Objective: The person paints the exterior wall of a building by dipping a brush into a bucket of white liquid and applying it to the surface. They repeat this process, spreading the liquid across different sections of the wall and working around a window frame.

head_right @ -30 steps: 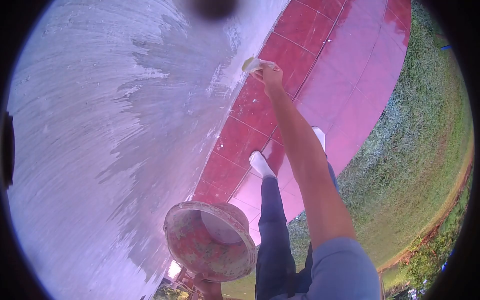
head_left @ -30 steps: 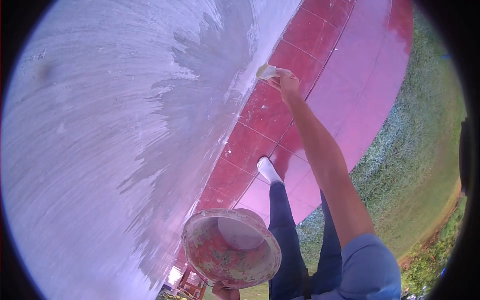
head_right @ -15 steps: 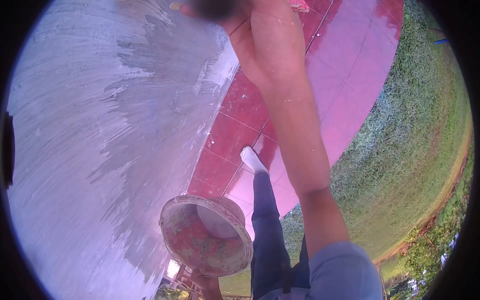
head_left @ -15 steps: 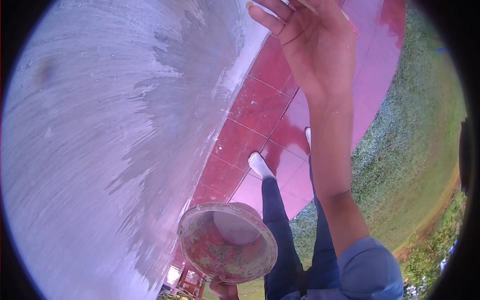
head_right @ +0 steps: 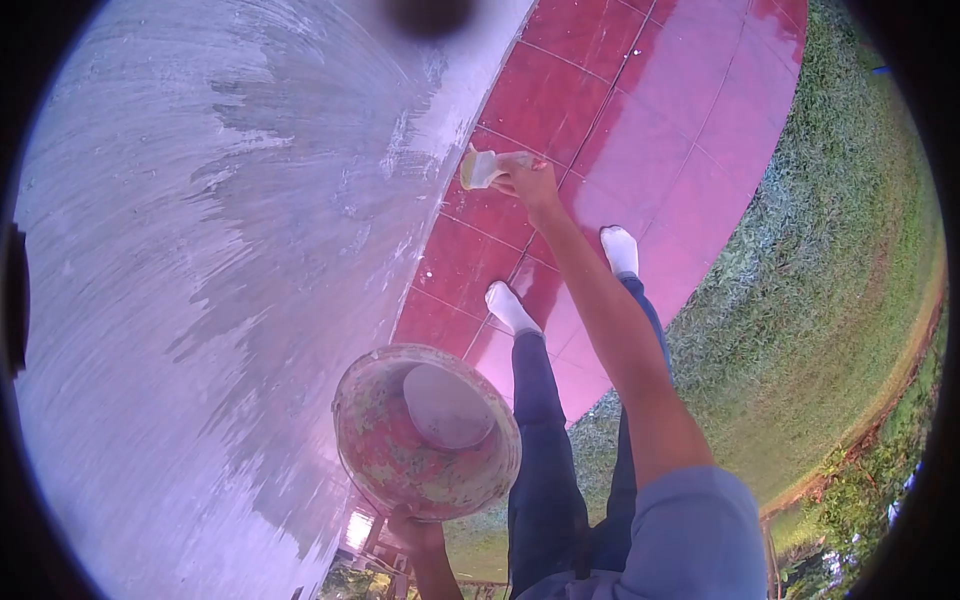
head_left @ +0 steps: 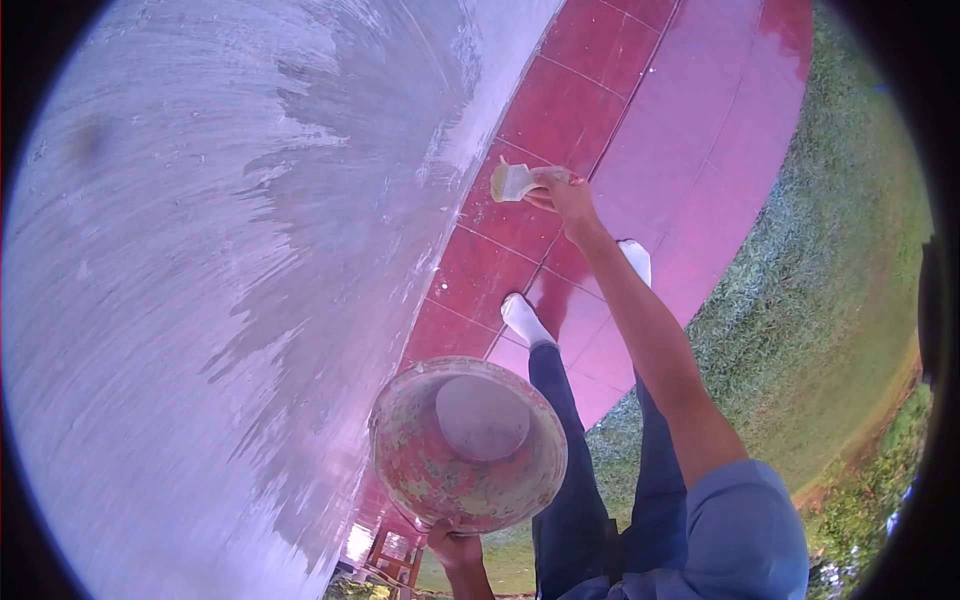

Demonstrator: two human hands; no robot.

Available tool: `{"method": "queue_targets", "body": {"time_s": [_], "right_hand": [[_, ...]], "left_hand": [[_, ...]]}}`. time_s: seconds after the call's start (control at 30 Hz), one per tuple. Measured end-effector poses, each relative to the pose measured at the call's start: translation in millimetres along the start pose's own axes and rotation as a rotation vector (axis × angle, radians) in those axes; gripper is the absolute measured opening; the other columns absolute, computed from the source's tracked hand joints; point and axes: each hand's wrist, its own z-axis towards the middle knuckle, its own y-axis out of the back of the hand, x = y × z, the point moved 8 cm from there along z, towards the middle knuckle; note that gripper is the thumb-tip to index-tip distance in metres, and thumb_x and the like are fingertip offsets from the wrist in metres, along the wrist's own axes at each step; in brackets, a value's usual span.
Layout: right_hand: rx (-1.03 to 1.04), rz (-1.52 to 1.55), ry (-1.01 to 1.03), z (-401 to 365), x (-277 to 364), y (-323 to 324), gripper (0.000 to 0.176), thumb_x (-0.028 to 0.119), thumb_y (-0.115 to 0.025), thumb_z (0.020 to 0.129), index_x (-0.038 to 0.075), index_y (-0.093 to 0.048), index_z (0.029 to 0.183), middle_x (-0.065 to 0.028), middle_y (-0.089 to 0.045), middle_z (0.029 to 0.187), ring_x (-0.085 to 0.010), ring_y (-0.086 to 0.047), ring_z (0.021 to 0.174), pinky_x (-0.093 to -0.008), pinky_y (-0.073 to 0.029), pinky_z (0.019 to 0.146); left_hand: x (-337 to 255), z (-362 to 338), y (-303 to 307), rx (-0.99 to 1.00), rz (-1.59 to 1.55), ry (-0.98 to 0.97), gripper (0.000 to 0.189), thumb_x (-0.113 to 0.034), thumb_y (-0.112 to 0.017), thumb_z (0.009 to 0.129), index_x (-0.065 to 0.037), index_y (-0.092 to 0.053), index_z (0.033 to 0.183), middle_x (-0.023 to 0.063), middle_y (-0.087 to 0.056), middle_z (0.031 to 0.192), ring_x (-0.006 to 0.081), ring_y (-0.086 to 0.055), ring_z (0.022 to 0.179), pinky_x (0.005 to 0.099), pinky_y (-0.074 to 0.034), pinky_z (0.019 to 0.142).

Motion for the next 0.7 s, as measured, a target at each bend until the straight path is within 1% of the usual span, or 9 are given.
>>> {"method": "queue_targets", "body": {"time_s": [0.03,0.1,0.23,0.33,0.4,0.43,0.5,0.63,0.7], "right_hand": [[-0.013,-0.01,-0.009,-18,6,11,0.021,0.009,-0.057,0.092,-0.005,-0.064,0.106,-0.0157,-0.069,0.097,-0.0259,-0.071,0.084,-0.0361,-0.06,0.084],[0.062,0.049,0.054,-59,31,25,0.021,0.009,-0.058,0.092,-0.006,-0.063,0.106,-0.0167,-0.069,0.098,-0.0264,-0.071,0.086,-0.0359,-0.06,0.082],[0.229,0.156,0.133,-153,96,34,0.018,0.004,-0.056,0.09,-0.008,-0.062,0.102,-0.0167,-0.068,0.092,-0.0285,-0.071,0.083,-0.036,-0.06,0.082],[0.245,-0.07,0.13,-211,139,37,0.016,0.001,-0.057,0.086,-0.008,-0.064,0.096,-0.0151,-0.068,0.09,-0.0268,-0.071,0.082,-0.034,-0.058,0.079],[0.452,-0.385,0.211,-232,152,25,0.015,0.0,-0.059,0.081,-0.006,-0.067,0.092,-0.0136,-0.069,0.088,-0.0239,-0.07,0.08,-0.0321,-0.055,0.074],[0.453,-0.384,0.211,-234,155,22,0.015,0.0,-0.059,0.081,-0.006,-0.067,0.092,-0.0136,-0.069,0.088,-0.0239,-0.07,0.08,-0.0321,-0.055,0.074],[0.418,-0.807,0.362,-236,161,7,0.014,0.001,-0.065,0.078,0.0,-0.068,0.091,-0.0127,-0.069,0.085,-0.0211,-0.07,0.08,-0.0317,-0.054,0.07],[0.322,-1.037,0.527,-215,148,7,0.015,0.003,-0.066,0.076,0.0,-0.068,0.091,-0.0167,-0.069,0.087,-0.0316,-0.068,0.079,-0.0376,-0.052,0.072],[0.303,-1.024,0.509,-202,141,14,0.016,0.004,-0.066,0.076,-0.001,-0.068,0.091,-0.0178,-0.068,0.087,-0.0345,-0.067,0.08,-0.0389,-0.052,0.072]], "left_hand": [[5,9,-3,-0.046,0.0,-0.026,0.085,0.001,-0.049,0.061,-0.005,-0.036,0.144,0.0134,-0.047,0.137,0.033,-0.046,0.126,0.0513,-0.035,0.111],[20,33,-11,0.006,0.081,-0.035,0.081,0.002,-0.048,0.063,-0.005,-0.038,0.143,0.0141,-0.048,0.134,0.0314,-0.046,0.126,0.0491,-0.036,0.111],[34,55,-97,0.188,0.165,-0.187,0.071,0.004,-0.048,0.066,-0.001,-0.041,0.137,0.0135,-0.049,0.129,0.0277,-0.05,0.121,0.0391,-0.04,0.106],[44,67,-138,0.197,0.247,-0.32,0.069,0.008,-0.047,0.066,0.0,-0.043,0.135,0.0114,-0.051,0.126,0.0233,-0.052,0.116,0.0344,-0.042,0.102],[52,77,-164,0.221,0.23,-0.307,0.069,0.01,-0.047,0.066,0.0,-0.044,0.134,0.0103,-0.053,0.125,0.0211,-0.052,0.115,0.0329,-0.042,0.1],[56,81,-176,0.246,0.22,-0.294,0.07,0.012,-0.047,0.065,-0.001,-0.045,0.134,0.0093,-0.054,0.123,0.0189,-0.053,0.113,0.0314,-0.042,0.098],[57,84,-207,0.309,0.203,-0.275,0.069,0.012,-0.049,0.065,-0.001,-0.046,0.133,0.0086,-0.055,0.122,0.0179,-0.054,0.111,0.0305,-0.043,0.097],[65,73,-259,0.48,0.141,-0.23,0.07,0.014,-0.051,0.066,-0.001,-0.046,0.134,0.0073,-0.057,0.12,0.0165,-0.056,0.107,0.0294,-0.043,0.094],[68,67,-273,0.486,0.13,-0.226,0.069,0.015,-0.052,0.067,-0.001,-0.047,0.133,0.0073,-0.057,0.118,0.0164,-0.057,0.106,0.0294,-0.044,0.093]]}}
